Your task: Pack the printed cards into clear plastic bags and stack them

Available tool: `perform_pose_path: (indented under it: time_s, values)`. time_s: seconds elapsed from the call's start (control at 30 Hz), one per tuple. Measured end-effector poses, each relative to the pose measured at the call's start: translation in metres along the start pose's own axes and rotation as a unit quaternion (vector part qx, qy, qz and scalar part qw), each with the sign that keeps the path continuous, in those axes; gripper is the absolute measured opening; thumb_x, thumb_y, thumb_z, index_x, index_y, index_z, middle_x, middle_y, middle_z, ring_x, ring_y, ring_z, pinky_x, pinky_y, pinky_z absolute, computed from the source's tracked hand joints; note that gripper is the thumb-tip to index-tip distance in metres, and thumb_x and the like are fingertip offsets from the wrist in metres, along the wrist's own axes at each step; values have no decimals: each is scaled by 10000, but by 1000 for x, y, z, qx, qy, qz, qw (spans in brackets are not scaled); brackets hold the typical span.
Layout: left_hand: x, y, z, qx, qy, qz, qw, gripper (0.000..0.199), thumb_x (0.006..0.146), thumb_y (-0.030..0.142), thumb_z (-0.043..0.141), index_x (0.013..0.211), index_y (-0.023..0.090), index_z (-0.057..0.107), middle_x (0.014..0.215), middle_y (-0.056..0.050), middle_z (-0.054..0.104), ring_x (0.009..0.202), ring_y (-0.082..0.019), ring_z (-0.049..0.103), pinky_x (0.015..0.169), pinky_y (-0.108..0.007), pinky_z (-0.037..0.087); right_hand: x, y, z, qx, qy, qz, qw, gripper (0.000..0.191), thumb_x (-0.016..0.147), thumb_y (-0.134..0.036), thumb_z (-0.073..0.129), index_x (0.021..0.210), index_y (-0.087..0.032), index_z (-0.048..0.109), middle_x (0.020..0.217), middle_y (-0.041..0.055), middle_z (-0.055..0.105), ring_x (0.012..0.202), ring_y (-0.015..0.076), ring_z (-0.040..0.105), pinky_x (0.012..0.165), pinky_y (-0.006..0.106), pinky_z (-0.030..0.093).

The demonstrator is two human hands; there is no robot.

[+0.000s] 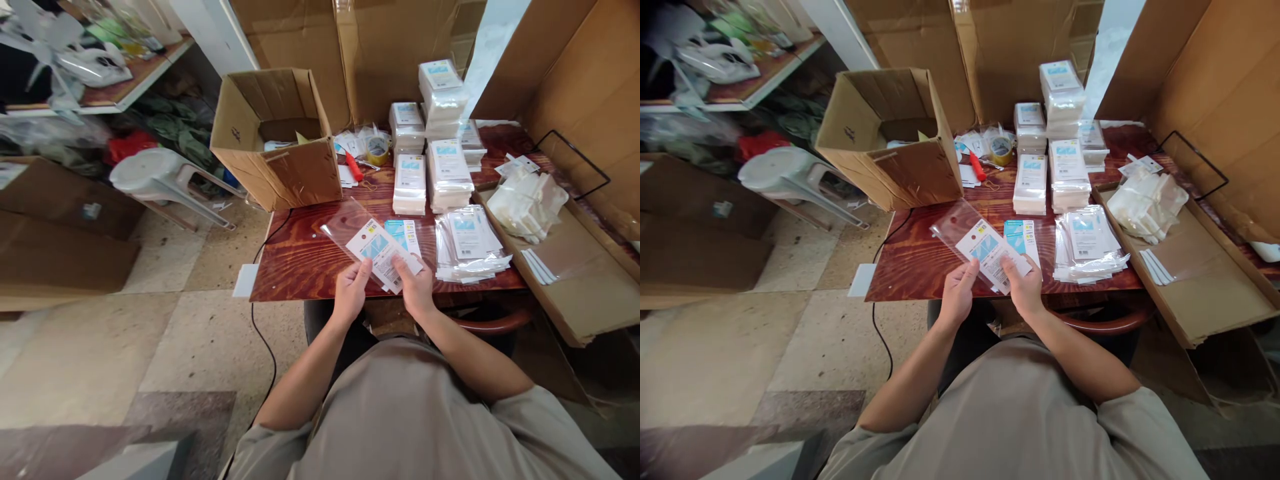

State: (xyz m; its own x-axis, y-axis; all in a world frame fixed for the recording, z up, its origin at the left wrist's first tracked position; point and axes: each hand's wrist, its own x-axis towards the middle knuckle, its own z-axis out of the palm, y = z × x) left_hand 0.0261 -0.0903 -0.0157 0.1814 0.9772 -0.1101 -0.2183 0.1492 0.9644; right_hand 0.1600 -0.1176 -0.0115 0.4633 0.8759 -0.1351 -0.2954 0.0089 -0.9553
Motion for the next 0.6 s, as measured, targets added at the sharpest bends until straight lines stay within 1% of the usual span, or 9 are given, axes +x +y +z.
perform_pose_path:
  time_s: [0.07, 0.1, 0.17, 0.23, 0.3, 0.4, 0.43, 0.53, 0.6]
  values:
    - [3, 2, -6, 17, 37, 35, 999, 440, 934, 608, 777, 964, 174, 840, 971, -64, 812, 911, -218, 753, 916, -331, 586, 4, -3, -8, -18, 1, -7, 1000, 427, 804, -565, 902, 876, -174, 747, 866, 63, 765, 760, 193, 687, 710, 315, 596]
    - [5, 2, -8, 15, 57, 46, 997, 409, 927, 586, 794, 962, 181, 837, 963, -52, 809, 908, -204, 745, 913, -315, 581, 6, -4, -13, -15, -30, 3, 999, 435, 815, -579, 891, 900, -174, 759, 875, 66, 769, 753, 194, 692, 688, 314, 599]
    - [7, 0, -10, -5, 89, 47, 995, 385, 912, 572, 814, 950, 189, 828, 939, -39, 801, 899, -192, 739, 900, -303, 582, 10, -7, -24, -5, -136, 48, 990, 470, 820, -608, 877, 972, -171, 791, 909, 80, 783, 747, 212, 714, 621, 322, 607]
    - [7, -3, -10, -37, 96, 25, 994, 403, 892, 587, 825, 925, 186, 813, 895, -40, 790, 872, -200, 745, 872, -317, 598, 12, -8, -33, -7, -214, 98, 972, 515, 782, -623, 900, 987, -158, 816, 903, 97, 791, 725, 235, 732, 549, 332, 609]
    - [4, -4, -7, -60, 67, -13, 996, 439, 872, 610, 834, 901, 173, 799, 844, -49, 780, 818, -214, 751, 811, -334, 613, 12, -9, -38, -32, -205, 118, 971, 534, 720, -607, 948, 949, -139, 831, 842, 103, 786, 668, 238, 728, 509, 337, 608]
    - [-2, -4, -1, -64, 26, -39, 997, 459, 865, 608, 843, 914, 154, 792, 876, -74, 794, 827, -226, 764, 797, -339, 622, 12, -10, -42, -71, -122, 88, 986, 523, 663, -572, 992, 907, -136, 838, 794, 93, 783, 577, 204, 687, 475, 319, 589]
    - [-3, -3, 0, -68, 28, -39, 997, 462, 864, 607, 845, 920, 152, 788, 899, -78, 800, 838, -227, 768, 800, -338, 625, 11, -11, -44, -76, -118, 79, 987, 516, 662, -572, 992, 895, -139, 837, 805, 94, 788, 580, 202, 688, 477, 314, 589]
    - [-4, 1, 2, -84, 49, -52, 994, 515, 820, 652, 861, 879, 152, 756, 833, -69, 789, 748, -216, 759, 705, -320, 626, 11, -17, -49, -67, -192, 84, 975, 507, 713, -608, 952, 892, -151, 827, 863, 105, 802, 671, 227, 739, 515, 314, 612]
    - [-4, 5, 2, -82, 38, -74, 993, 564, 783, 693, 869, 855, 150, 735, 750, -60, 763, 635, -200, 728, 597, -295, 597, 10, -23, -51, -72, -209, 89, 971, 513, 723, -627, 938, 865, -152, 805, 807, 102, 789, 623, 216, 724, 474, 297, 582]
